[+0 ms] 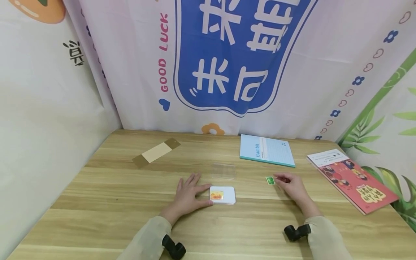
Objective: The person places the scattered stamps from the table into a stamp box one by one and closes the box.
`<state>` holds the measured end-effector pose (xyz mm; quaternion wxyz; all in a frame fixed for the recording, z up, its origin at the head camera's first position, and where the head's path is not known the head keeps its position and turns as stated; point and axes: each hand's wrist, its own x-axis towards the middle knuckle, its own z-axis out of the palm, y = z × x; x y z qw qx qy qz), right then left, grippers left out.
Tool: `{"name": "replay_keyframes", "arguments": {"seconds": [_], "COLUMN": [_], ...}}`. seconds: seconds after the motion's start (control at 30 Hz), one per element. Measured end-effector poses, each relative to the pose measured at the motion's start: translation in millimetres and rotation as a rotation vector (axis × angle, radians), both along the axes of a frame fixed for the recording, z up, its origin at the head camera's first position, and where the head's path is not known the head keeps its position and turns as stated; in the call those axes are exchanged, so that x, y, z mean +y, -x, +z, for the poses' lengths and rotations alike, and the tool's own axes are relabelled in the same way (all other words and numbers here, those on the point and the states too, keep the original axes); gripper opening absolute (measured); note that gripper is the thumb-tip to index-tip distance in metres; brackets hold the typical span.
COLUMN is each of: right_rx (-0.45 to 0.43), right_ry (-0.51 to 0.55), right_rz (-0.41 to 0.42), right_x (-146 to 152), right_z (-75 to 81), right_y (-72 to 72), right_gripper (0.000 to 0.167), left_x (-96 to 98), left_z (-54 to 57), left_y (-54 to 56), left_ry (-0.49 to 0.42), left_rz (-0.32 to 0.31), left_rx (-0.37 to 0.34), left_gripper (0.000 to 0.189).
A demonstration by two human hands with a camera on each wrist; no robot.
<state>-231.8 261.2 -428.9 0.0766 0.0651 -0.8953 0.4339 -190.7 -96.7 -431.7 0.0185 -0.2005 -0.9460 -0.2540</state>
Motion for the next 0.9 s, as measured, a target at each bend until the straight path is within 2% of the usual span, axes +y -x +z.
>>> {"name": "replay_keyframes", "arguments": {"seconds": [0.17, 0.3, 0.53, 0.9], "right_rx": [0.015, 0.039, 0.083, 0.011], "right_ry": [-0.028, -0.088, -0.127, -0.137], "right_rz": [-0.008, -0.02, 0.017, -0.002], "right_x": [-1.8, -3.7, -5.6, -8.0], "right_z": [-7.4, -9.5, -9.1, -4.8], "right_y": [1.5, 2.1, 2.3, 1.6], "right_gripper": [0.022, 0.022, 0.023, 0.019], "left_x": [0.5, 0.6, 0.0, 0.3], "left_z": [0.0, 0.1, -1.4, 0.5], "left_y": [-0.1, -0.2, 0.4, -1.4], "left_ry": [-0.005, -0.011, -0.013, -0.015], "left_rz": [-0.005, -0.006, -0.004, -0.003], "left_rx": [-0.002, -0.003, -0.008, -0.007], "left_gripper": [0.061, 0.061, 0.062, 0.061]}}
